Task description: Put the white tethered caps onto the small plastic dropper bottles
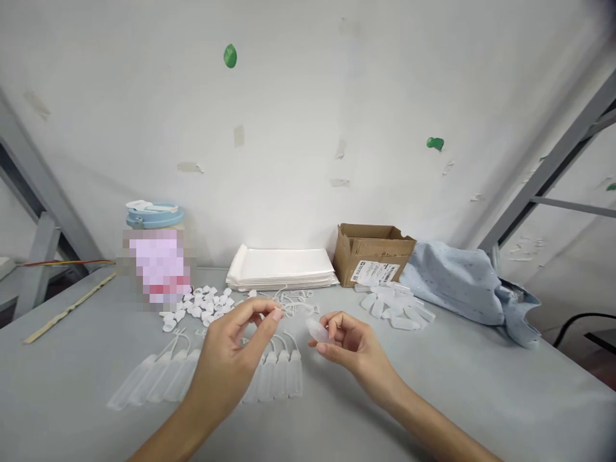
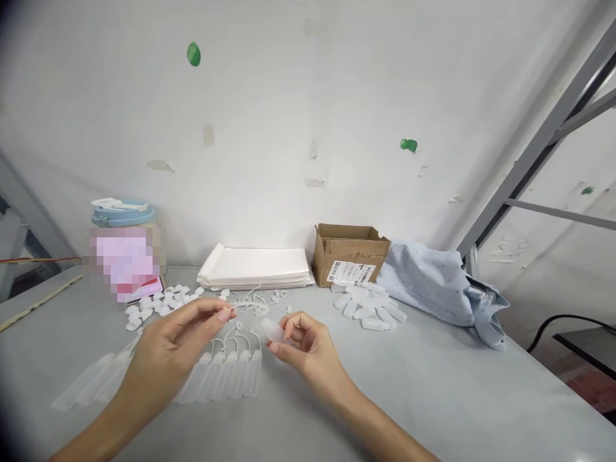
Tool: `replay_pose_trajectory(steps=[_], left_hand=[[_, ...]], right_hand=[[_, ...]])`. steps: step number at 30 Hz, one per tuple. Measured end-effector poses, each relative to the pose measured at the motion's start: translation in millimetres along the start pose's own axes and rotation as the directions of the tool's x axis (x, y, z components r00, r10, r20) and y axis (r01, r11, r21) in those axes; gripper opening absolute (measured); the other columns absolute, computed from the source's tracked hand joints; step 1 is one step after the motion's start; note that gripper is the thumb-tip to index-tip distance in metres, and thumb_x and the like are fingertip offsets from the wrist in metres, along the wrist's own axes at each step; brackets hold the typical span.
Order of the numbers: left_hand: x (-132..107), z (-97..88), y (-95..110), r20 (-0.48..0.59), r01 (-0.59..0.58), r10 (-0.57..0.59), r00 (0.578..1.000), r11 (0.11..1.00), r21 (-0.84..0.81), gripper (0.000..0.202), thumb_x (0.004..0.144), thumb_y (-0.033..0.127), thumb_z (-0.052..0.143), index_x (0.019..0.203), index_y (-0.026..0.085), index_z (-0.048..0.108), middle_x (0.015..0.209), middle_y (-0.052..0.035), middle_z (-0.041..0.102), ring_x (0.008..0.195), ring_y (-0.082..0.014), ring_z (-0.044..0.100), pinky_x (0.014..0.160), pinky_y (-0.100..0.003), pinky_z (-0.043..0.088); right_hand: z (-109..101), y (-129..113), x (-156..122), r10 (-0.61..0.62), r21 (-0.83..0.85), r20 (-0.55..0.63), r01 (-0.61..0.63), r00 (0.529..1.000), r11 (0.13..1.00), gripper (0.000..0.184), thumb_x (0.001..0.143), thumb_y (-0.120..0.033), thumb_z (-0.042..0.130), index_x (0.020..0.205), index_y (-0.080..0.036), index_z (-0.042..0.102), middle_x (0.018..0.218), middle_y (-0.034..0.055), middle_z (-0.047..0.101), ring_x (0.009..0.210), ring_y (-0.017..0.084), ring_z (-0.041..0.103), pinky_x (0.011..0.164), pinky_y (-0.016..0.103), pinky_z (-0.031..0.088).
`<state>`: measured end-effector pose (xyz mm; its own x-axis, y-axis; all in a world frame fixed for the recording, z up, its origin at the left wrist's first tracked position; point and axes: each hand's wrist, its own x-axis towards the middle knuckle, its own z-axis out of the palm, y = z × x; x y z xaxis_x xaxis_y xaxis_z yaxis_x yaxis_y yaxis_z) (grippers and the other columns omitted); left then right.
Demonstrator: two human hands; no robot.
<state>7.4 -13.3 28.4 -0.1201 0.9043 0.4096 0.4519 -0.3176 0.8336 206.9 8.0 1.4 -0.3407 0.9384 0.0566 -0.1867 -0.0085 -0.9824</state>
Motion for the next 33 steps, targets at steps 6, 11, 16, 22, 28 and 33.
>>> replay_pose_trajectory(steps=[6,11,16,22,28,33], left_hand=[[-2,5.9,4,0.041,0.035,-0.033,0.999,0.998,-0.053,0.021,0.08,0.043,0.058,0.074,0.024,0.066,0.079,0.0001,0.07,0.077,-0.0187,0.065,0.068,-0.025,0.052],[-3,7.4,3,0.069,0.024,-0.023,0.997,1.0,-0.014,0.022,0.08,0.044,0.058,0.074,0.024,0.065,0.078,0.0,0.071,0.077,-0.0195,0.066,0.067,-0.026,0.052],[-3,7.1,0,0.07,0.026,-0.028,0.997,0.999,0.033,0.024,0.079,0.044,0.057,0.071,0.023,0.064,0.075,-0.0007,0.07,0.077,-0.0212,0.066,0.068,-0.028,0.051],[-3,10.7,1,0.13,0.016,-0.025,0.991,0.997,0.07,0.025,0.081,0.044,0.056,0.074,0.022,0.066,0.077,-0.0009,0.071,0.078,-0.0208,0.065,0.068,-0.027,0.05],[-4,18.9,1,0.283,-0.16,0.132,0.95,0.984,0.079,0.02,0.084,0.037,0.055,0.083,0.023,0.069,0.087,-0.0024,0.071,0.082,-0.0196,0.063,0.07,-0.028,0.05],[-5,22.9,-1,0.238,-0.109,0.09,0.967,0.991,0.072,0.018,0.082,0.037,0.059,0.086,0.022,0.069,0.087,-0.0024,0.071,0.08,-0.0185,0.064,0.069,-0.027,0.05]], right_hand=[[4,-2,-8,0.084,0.145,0.086,-0.096,0.993,0.985,0.034,0.066,-0.024,0.081,0.08,-0.021,0.05,0.089,-0.0017,0.059,0.085,0.017,0.067,0.076,0.027,0.045],[3,0,-8,0.029,0.165,0.138,-0.052,0.99,0.985,0.043,0.072,-0.024,0.077,0.108,-0.027,0.053,0.098,-0.0008,0.059,0.096,0.019,0.067,0.077,0.027,0.044],[1,1,-6,0.016,0.135,0.152,-0.037,0.988,0.99,0.042,0.073,-0.029,0.075,0.111,-0.026,0.059,0.096,-0.0001,0.058,0.088,0.02,0.069,0.084,0.034,0.043],[0,-1,-6,0.033,0.144,0.171,-0.058,0.985,0.988,0.043,0.071,-0.029,0.076,0.109,-0.023,0.058,0.093,-0.0008,0.06,0.086,0.02,0.07,0.083,0.033,0.043],[0,2,-6,0.056,0.167,0.201,-0.091,0.978,0.982,0.042,0.067,-0.027,0.078,0.104,-0.02,0.058,0.095,0.0018,0.064,0.084,0.02,0.07,0.079,0.031,0.043],[1,3,-7,0.062,0.184,0.245,-0.109,0.968,0.977,0.042,0.067,-0.028,0.078,0.103,-0.02,0.058,0.098,0.0028,0.063,0.082,0.019,0.071,0.078,0.03,0.044]])
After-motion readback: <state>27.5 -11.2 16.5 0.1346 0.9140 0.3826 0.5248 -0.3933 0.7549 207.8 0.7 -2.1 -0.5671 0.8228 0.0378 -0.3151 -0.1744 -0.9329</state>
